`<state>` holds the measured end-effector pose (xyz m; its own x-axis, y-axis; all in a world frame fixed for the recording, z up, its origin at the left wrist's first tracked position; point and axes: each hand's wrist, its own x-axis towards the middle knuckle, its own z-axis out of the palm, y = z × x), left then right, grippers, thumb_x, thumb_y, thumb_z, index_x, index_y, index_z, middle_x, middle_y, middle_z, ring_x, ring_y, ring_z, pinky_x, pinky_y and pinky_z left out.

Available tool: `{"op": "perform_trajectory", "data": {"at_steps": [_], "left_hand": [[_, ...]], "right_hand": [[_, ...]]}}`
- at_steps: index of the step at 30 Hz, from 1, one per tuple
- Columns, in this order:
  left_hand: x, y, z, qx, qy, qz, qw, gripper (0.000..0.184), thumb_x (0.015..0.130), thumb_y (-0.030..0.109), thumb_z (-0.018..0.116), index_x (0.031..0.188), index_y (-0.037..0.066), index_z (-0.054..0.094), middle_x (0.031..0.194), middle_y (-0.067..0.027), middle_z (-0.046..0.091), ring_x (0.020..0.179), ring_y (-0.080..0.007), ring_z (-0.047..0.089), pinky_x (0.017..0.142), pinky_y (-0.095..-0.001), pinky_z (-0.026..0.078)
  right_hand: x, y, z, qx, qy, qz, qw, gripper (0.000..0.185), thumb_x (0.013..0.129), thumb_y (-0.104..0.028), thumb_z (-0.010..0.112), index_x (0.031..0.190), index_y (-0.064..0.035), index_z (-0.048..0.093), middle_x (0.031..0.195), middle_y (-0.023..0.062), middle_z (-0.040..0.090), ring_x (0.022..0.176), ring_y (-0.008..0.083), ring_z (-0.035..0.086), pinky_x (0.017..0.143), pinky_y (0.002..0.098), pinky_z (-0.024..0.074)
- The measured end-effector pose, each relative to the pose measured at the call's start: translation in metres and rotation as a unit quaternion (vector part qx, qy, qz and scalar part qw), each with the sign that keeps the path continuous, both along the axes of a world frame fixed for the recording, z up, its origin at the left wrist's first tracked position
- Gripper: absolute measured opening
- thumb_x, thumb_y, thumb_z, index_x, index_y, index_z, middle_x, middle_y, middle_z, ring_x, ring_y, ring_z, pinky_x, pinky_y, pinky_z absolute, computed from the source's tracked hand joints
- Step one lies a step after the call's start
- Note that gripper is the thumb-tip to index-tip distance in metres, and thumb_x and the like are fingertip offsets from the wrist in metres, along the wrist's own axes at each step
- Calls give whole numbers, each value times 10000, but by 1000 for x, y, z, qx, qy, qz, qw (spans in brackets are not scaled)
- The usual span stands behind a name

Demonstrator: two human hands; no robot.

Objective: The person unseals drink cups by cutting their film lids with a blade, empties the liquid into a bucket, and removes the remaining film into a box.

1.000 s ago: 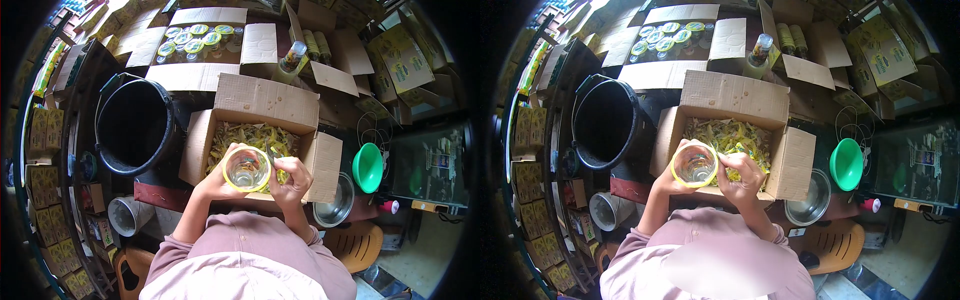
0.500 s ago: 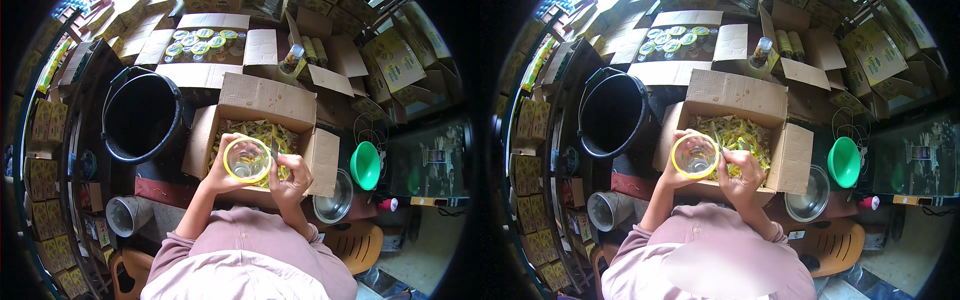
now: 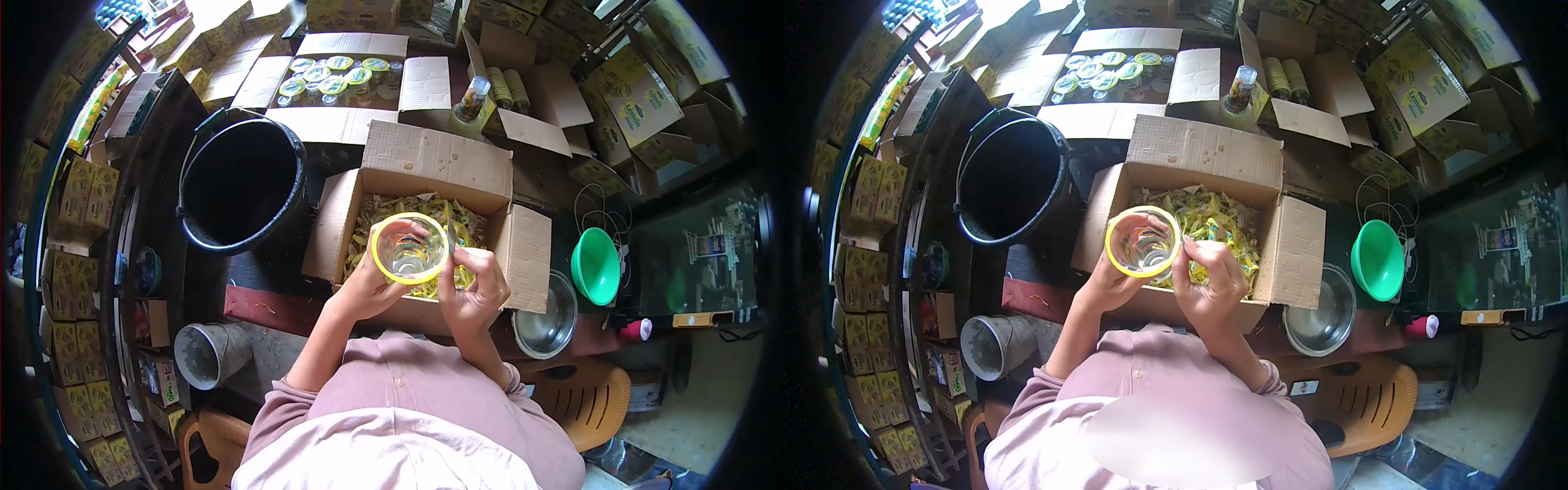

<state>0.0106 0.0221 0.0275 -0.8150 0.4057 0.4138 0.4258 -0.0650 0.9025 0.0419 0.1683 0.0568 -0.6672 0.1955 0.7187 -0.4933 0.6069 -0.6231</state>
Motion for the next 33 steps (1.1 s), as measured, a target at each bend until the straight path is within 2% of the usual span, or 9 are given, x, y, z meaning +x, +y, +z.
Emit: {"op": "perform_trajectory", "data": {"at_steps": [5, 8, 15, 18, 21, 24, 25, 28, 33], "left_hand": [[3, -3, -1, -48, 35, -21, 998, 652, 723, 41, 658, 1255, 25, 280, 1168, -119, 432, 1129, -214, 433, 970, -320, 352], [9, 2, 5, 74, -66, -49, 994, 657, 729, 56, 661, 1262, 28, 279, 1178, -114, 428, 1141, -209, 421, 980, -332, 343], [10, 2, 1, 145, -103, -50, 983, 620, 770, 90, 617, 1284, 21, 277, 1210, -113, 410, 1153, -218, 415, 975, -359, 351], [9, 1, -5, 213, -170, -53, 961, 600, 833, 266, 542, 1305, 5, 280, 1243, -133, 398, 1146, -245, 428, 949, -416, 384], [10, -2, -8, 301, -262, -82, 913, 678, 800, 351, 566, 1308, 4, 281, 1200, -147, 431, 1113, -250, 449, 927, -410, 409], [11, -7, -5, 305, -273, -88, 908, 729, 775, 404, 583, 1307, 9, 280, 1170, -150, 446, 1088, -252, 465, 899, -408, 431], [11, -7, -4, 305, -272, -87, 909, 738, 769, 409, 591, 1308, 12, 279, 1164, -149, 447, 1082, -254, 469, 889, -407, 438], [14, -7, -7, 300, -242, -81, 919, 749, 750, 380, 634, 1309, 30, 280, 1155, -139, 449, 1070, -258, 480, 871, -404, 451], [14, -8, -1, 206, -190, -47, 959, 801, 662, 203, 765, 1298, 69, 298, 1160, -107, 437, 1071, -267, 486, 897, -411, 424]], "right_hand": [[3, 4, 2, 2, -8, -3, 1000, 184, 667, 58, 661, 827, -8, 600, 746, 103, 615, 666, 204, 616, 595, 281, 493], [6, 3, 4, -30, -22, -2, 999, 169, 677, 49, 661, 822, -9, 596, 741, 96, 614, 653, 195, 614, 590, 278, 489], [12, 2, 3, -29, -3, 1, 1000, 123, 718, 34, 657, 800, 14, 566, 744, 79, 579, 659, 110, 573, 597, 221, 464], [12, 4, -4, -102, -16, -4, 995, 128, 725, 40, 654, 810, 7, 564, 770, 61, 579, 674, 89, 567, 601, 215, 460], [2, 9, -17, -323, -5, 0, 946, 128, 724, 26, 658, 810, -23, 578, 688, 20, 571, 616, 81, 553, 575, 218, 458], [-8, 35, -47, -276, -224, 21, 934, 157, 749, 7, 639, 892, -3, 575, 640, 8, 544, 555, 57, 510, 543, 211, 446], [-9, 45, -58, -50, -320, 30, 946, 290, 714, 13, 639, 995, 23, 566, 606, 70, 573, 531, 110, 546, 540, 273, 469], [2, 57, -92, 176, -455, -30, 872, 500, 672, 23, 623, 1161, -14, 528, 681, 173, 617, 586, 261, 611, 598, 365, 486], [6, 46, -55, -8, -330, 11, 944, 477, 696, 30, 636, 1160, -15, 535, 660, 102, 614, 576, 159, 599, 574, 291, 492]]}}
